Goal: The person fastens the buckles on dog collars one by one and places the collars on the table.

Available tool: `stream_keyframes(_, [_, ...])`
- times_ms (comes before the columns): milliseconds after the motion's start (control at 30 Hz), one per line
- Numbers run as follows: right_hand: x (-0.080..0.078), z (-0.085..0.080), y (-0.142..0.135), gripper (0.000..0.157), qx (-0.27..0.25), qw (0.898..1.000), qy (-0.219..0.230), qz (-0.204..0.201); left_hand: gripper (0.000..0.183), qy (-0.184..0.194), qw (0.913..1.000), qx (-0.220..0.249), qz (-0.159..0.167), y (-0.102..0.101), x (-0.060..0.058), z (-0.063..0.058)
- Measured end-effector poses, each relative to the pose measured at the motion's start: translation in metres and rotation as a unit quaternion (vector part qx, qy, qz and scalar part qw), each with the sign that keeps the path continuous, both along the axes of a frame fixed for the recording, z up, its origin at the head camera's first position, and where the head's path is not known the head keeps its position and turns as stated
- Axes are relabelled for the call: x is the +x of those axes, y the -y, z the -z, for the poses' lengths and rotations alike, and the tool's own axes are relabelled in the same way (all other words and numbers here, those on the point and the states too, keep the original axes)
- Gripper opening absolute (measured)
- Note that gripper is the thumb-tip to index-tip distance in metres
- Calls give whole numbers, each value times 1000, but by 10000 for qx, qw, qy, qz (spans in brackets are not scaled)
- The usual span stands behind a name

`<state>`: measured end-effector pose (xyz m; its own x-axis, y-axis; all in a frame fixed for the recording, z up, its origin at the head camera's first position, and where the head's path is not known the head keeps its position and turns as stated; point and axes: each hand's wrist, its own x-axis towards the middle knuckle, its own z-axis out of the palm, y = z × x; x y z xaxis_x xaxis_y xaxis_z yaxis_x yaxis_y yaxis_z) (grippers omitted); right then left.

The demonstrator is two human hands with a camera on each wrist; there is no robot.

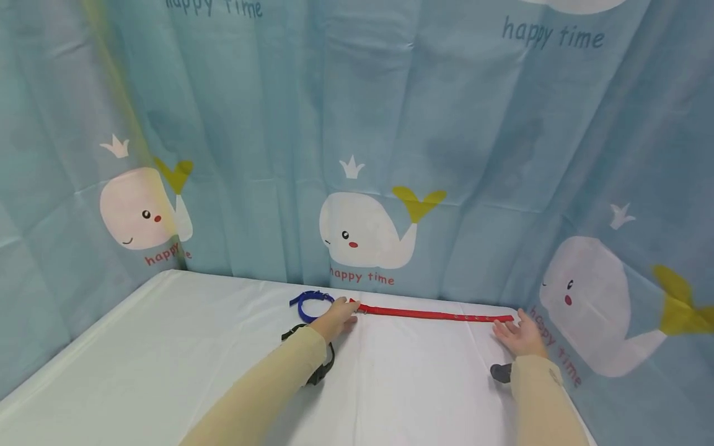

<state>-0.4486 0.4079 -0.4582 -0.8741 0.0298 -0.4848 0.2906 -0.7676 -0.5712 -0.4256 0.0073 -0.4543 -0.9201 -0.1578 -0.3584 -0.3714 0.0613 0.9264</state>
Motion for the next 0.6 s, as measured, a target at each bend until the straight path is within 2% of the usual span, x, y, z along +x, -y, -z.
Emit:
stream_keyframes(33, [-1, -1, -1, 90, -16, 10000, 0, 4, 64, -46, 10000, -47, -8, 0, -1, 0])
stream_keyframes(167, [-3, -4, -4, 76, 161, 9996, -108, -209, 60, -251, 9992, -315, -4, -3, -6, 5])
stream_keyframes(233, [-3, -4, -4, 70, 402, 9985, -84, -366, 60, -240, 9987, -457, -3, -4, -8, 9])
stream_keyframes(333, [-5, -4, -4, 71, 620, 9968, -108, -503, 63, -156, 9981, -587, -60, -5, -20, 21])
stream_keyframes(400, [-6, -3, -4, 71, 803, 9951, -136, -555, 63, -391, 9960, -796, -122, -8, -29, 27])
stream_keyframes(500, [-10, -2, -6, 74, 629, 9967, -202, -480, 52, -987, 9899, -960, -330, -10, -80, 87])
stream_keyframes(533, [-11, -2, -7, 73, 607, 9971, -180, -423, 47, -1117, 9879, -1031, -315, -10, -97, 107])
stream_keyframes(600, [-14, -2, -7, 73, 483, 9984, -139, -268, 38, -1296, 9855, -955, -528, -12, -135, 151])
